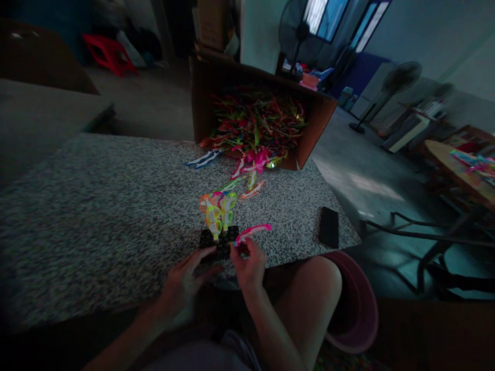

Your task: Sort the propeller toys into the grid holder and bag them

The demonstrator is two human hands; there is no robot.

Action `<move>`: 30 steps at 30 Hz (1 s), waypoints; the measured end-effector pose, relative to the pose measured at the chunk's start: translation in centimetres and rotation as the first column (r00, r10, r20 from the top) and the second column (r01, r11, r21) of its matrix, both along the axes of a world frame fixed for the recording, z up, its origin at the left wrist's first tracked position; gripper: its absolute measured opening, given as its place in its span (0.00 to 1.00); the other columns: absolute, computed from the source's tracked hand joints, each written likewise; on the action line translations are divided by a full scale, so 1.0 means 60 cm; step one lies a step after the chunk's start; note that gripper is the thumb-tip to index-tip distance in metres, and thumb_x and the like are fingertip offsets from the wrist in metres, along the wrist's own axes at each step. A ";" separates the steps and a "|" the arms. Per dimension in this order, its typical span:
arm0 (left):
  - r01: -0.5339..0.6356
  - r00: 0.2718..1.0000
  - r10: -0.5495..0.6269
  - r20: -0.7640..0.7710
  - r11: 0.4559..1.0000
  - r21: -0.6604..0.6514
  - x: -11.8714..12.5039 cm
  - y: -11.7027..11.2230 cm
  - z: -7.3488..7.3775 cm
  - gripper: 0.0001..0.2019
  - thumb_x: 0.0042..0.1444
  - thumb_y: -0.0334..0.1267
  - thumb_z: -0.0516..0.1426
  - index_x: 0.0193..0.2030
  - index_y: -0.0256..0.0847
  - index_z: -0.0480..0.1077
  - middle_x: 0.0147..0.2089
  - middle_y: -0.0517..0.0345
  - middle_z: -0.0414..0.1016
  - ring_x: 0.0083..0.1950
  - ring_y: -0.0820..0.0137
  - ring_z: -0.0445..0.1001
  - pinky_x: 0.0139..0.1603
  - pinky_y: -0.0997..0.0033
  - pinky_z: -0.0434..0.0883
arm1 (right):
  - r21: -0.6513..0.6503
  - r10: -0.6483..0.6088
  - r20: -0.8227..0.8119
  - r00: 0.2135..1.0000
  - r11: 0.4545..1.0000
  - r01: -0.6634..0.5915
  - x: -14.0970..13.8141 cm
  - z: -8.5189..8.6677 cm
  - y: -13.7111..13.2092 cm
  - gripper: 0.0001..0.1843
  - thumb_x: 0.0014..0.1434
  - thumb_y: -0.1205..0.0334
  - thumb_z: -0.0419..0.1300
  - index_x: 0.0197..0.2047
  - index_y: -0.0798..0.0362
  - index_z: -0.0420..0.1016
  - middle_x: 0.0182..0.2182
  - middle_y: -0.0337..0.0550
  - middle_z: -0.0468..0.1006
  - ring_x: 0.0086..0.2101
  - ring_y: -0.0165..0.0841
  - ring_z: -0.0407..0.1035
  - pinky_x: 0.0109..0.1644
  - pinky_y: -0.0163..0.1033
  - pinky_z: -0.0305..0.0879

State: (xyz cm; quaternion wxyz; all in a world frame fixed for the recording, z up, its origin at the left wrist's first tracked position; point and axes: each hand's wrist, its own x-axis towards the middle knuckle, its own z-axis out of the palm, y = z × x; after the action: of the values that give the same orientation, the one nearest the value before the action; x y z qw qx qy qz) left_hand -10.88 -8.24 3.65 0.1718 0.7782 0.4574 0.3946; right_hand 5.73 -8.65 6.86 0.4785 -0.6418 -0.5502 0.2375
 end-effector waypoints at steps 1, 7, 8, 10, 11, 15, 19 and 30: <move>-0.008 0.999 0.009 -0.044 1.000 0.019 -0.003 0.002 -0.007 0.15 0.58 0.44 0.56 0.50 0.43 0.72 0.46 0.53 0.78 0.46 0.65 0.77 0.48 0.66 0.75 | -0.027 -0.018 -0.008 1.000 0.999 0.018 0.003 -0.003 0.013 0.07 0.54 0.57 0.61 0.33 0.52 0.75 0.26 0.40 0.79 0.26 0.33 0.74 0.35 0.36 0.70; 0.021 0.974 0.001 -0.224 0.995 0.097 -0.021 -0.001 -0.040 0.16 0.62 0.33 0.48 0.48 0.42 0.74 0.49 0.53 0.78 0.52 0.65 0.75 0.54 0.63 0.74 | -0.128 0.042 0.091 0.995 0.991 -0.030 -0.018 -0.012 0.052 0.03 0.52 0.62 0.60 0.29 0.51 0.75 0.24 0.39 0.80 0.26 0.32 0.75 0.33 0.33 0.69; 0.017 0.973 0.005 -0.229 0.996 0.091 -0.023 -0.001 -0.041 0.16 0.61 0.33 0.47 0.48 0.42 0.74 0.49 0.53 0.78 0.52 0.65 0.75 0.54 0.63 0.74 | -0.116 0.023 0.144 0.989 0.993 -0.006 -0.023 -0.015 0.052 0.03 0.52 0.63 0.60 0.29 0.51 0.75 0.25 0.39 0.80 0.26 0.32 0.75 0.34 0.33 0.68; 0.014 0.974 0.005 -0.227 0.997 0.082 -0.026 0.001 -0.043 0.16 0.61 0.32 0.48 0.48 0.43 0.74 0.49 0.54 0.78 0.51 0.65 0.75 0.53 0.63 0.74 | -0.086 -0.007 0.236 0.972 0.996 0.028 -0.033 -0.023 0.051 0.02 0.51 0.65 0.60 0.30 0.51 0.75 0.25 0.40 0.80 0.26 0.33 0.74 0.34 0.34 0.68; 0.012 0.975 0.007 -0.223 0.996 0.083 -0.027 0.002 -0.044 0.16 0.61 0.32 0.47 0.48 0.43 0.75 0.49 0.54 0.78 0.51 0.65 0.76 0.53 0.63 0.75 | -0.069 -0.018 0.272 0.962 0.997 0.038 -0.039 -0.029 0.051 0.02 0.51 0.65 0.60 0.30 0.52 0.75 0.25 0.41 0.79 0.27 0.34 0.74 0.34 0.34 0.68; 0.014 0.983 0.001 -0.184 0.997 0.079 -0.023 0.004 -0.049 0.16 0.59 0.32 0.49 0.48 0.44 0.75 0.49 0.53 0.78 0.49 0.65 0.77 0.50 0.65 0.76 | -0.025 -0.044 0.351 0.935 0.998 0.056 -0.059 -0.050 0.052 0.02 0.51 0.67 0.60 0.30 0.53 0.74 0.25 0.43 0.78 0.27 0.35 0.74 0.34 0.34 0.68; 0.067 0.995 -0.072 -0.067 0.995 -0.076 -0.039 0.012 -0.034 0.15 0.57 0.33 0.52 0.46 0.48 0.76 0.49 0.57 0.78 0.48 0.66 0.78 0.49 0.69 0.76 | -0.101 0.065 0.309 0.949 0.994 -0.036 -0.045 -0.041 0.049 0.05 0.50 0.69 0.62 0.32 0.52 0.75 0.27 0.42 0.79 0.29 0.35 0.75 0.33 0.34 0.69; 0.005 0.996 -0.021 -0.086 0.983 -0.186 -0.031 0.381 0.055 0.18 0.54 0.46 0.53 0.47 0.40 0.72 0.44 0.48 0.79 0.41 0.62 0.78 0.44 0.65 0.74 | -0.050 0.115 0.594 0.797 0.993 -0.106 0.161 0.031 0.304 0.27 0.53 0.70 0.61 0.58 0.54 0.67 0.51 0.51 0.73 0.47 0.39 0.70 0.51 0.42 0.67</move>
State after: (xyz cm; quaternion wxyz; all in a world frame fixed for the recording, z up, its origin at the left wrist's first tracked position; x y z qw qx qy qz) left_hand -12.72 14.61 6.94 0.2258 0.7782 0.4942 0.3149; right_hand 15.39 9.57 8.71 0.2624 -0.6540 -0.7073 0.0558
